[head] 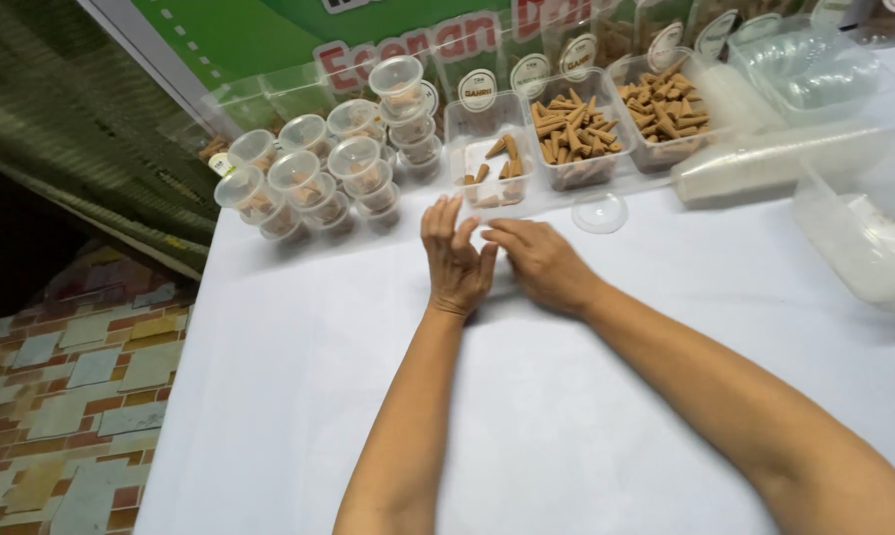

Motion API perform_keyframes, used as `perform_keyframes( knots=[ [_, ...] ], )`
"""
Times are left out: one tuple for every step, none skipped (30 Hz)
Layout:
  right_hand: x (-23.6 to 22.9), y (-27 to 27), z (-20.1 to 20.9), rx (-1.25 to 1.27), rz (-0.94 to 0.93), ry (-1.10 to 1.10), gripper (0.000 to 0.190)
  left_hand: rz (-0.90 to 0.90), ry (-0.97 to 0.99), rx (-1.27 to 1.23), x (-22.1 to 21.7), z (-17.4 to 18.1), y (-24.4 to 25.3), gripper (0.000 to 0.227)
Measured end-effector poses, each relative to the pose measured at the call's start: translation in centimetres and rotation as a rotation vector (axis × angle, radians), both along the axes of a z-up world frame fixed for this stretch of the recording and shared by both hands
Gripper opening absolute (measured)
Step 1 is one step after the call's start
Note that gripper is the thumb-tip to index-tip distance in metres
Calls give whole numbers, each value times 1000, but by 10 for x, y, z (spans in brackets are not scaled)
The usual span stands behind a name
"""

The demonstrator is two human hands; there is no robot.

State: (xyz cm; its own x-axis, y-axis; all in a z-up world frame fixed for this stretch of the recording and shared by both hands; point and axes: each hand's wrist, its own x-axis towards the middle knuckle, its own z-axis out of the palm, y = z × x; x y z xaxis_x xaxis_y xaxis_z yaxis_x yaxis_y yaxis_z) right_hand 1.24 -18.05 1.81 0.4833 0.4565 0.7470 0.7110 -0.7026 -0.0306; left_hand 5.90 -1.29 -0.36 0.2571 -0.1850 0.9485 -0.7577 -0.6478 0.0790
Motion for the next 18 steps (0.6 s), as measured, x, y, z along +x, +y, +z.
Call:
perform_keyframes(
  knots=[
    [-4, -28, -1, -2, -8, 4, 41, -8, 4, -2, -6, -2, -10, 42],
    [-8, -55, -1, -45, -105, -59, 41, -38, 14, 79, -13, -3, -19, 39],
    [-12, -84, -1, -89, -201, -125, 40, -69, 20, 159, -18, -4, -30, 36],
    [-9, -115, -6, -92, -208, -124, 40, -77, 20, 156, -21, -7, -41, 36],
    [-4, -146, -12, -85, -370, -171, 41, -84, 39, 205, -23, -10, -51, 33],
    [1, -177, -17, -77, -530, -219, 42, -92, 57, 254, -24, -12, -63, 31],
    [0, -187, -16, -77, -538, -219, 42, -99, 56, 255, -24, -13, -72, 31],
    [0, -198, -15, 22, -604, -153, 46, -99, 116, 245, -25, -13, -82, 31],
    [0, -208, -14, 124, -670, -88, 50, -99, 174, 237, -24, -13, -93, 31],
    [2, -209, -12, 126, -678, -91, 50, -106, 170, 240, -25, -12, -106, 31],
    [4, -208, -10, 165, -695, -67, 50, -126, 199, 222, -26, -11, -118, 31],
    [6, -207, -8, 204, -712, -44, 50, -145, 228, 204, -28, -10, -130, 30],
    [8, -207, -9, 205, -716, -46, 50, -148, 225, 206, -28, -10, -144, 30],
    [10, -207, -10, 218, -715, -32, 52, -176, 259, 195, -28, -11, -158, 39],
    [11, -208, -11, 228, -716, -16, 54, -206, 296, 183, -30, -12, -173, 49],
    [11, -206, -12, 227, -721, -16, 54, -211, 297, 183, -31, -8, -184, 49],
    [10, -206, -12, 255, -703, -3, 54, -242, 380, 165, -33, -4, -197, 56],
    [10, -207, -12, 283, -685, 9, 53, -272, 463, 148, -35, 0, -210, 63]
  ],
)
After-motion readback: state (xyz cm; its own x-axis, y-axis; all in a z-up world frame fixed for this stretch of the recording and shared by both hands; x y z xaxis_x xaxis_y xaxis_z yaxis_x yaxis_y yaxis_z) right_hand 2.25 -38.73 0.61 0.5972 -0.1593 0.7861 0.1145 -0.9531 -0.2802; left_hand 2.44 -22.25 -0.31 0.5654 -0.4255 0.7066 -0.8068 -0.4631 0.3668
